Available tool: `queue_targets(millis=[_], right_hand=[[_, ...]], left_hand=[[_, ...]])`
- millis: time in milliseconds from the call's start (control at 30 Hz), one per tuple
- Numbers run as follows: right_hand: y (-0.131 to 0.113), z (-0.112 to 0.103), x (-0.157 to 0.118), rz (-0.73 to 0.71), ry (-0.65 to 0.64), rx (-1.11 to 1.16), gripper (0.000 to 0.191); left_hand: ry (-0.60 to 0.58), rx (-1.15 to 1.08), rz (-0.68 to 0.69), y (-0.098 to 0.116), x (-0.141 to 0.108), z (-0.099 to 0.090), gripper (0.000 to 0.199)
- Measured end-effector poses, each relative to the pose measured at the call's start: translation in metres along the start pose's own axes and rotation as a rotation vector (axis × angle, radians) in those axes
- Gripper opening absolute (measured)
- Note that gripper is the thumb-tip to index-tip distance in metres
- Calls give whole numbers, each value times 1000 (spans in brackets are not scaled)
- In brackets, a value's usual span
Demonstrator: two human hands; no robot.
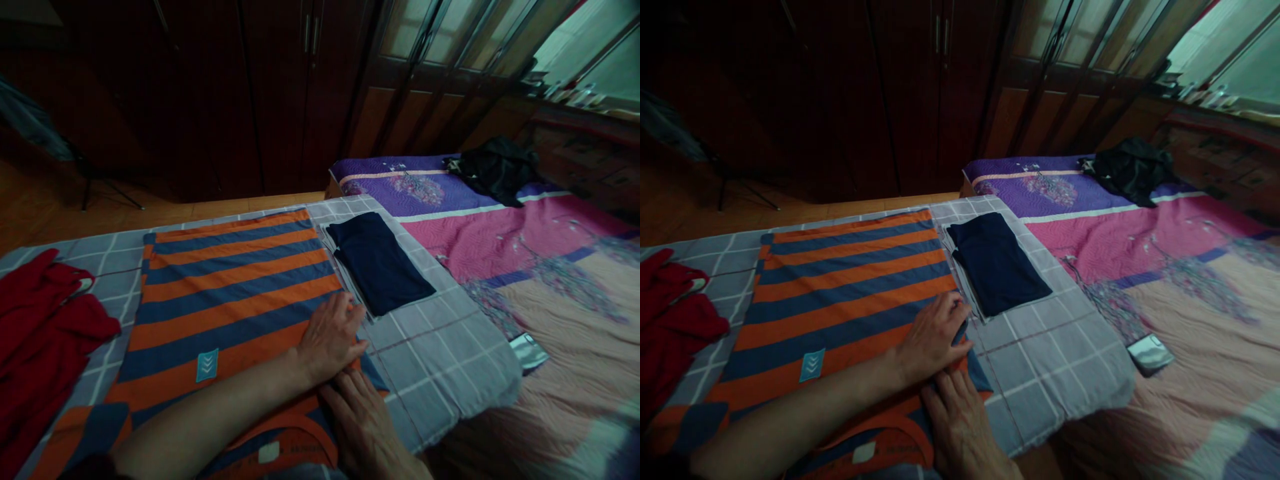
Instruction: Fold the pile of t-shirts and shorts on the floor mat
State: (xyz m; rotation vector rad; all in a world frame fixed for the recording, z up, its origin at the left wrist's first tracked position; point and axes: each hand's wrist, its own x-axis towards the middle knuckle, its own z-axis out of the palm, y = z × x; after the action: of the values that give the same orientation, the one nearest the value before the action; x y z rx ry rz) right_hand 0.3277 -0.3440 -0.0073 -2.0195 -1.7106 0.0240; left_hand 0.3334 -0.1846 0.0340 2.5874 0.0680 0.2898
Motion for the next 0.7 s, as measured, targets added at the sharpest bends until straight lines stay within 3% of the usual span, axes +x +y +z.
queue_targets(millis=[100, 233, 333, 433, 567, 700], right_hand=[[6, 1, -9, 15, 69, -48, 55], [23, -3, -26, 81, 163, -138, 54], [31, -5, -33, 147, 164, -118, 41], [30, -7, -34, 167, 176, -63, 29], [27, -12, -32, 159, 200, -40, 25], [32, -15, -38, 136, 232, -59, 20]], left_hand=[[-26, 79, -7, -8, 6, -1, 9], [15, -94, -177, -37, 8, -11, 13], [15, -237, -251, -50, 5, -18, 22], [17, -272, -299, -47, 3, -16, 16], [10, -140, -288, -37, 3, -8, 11], [-31, -105, -298, -43, 2, -5, 11]])
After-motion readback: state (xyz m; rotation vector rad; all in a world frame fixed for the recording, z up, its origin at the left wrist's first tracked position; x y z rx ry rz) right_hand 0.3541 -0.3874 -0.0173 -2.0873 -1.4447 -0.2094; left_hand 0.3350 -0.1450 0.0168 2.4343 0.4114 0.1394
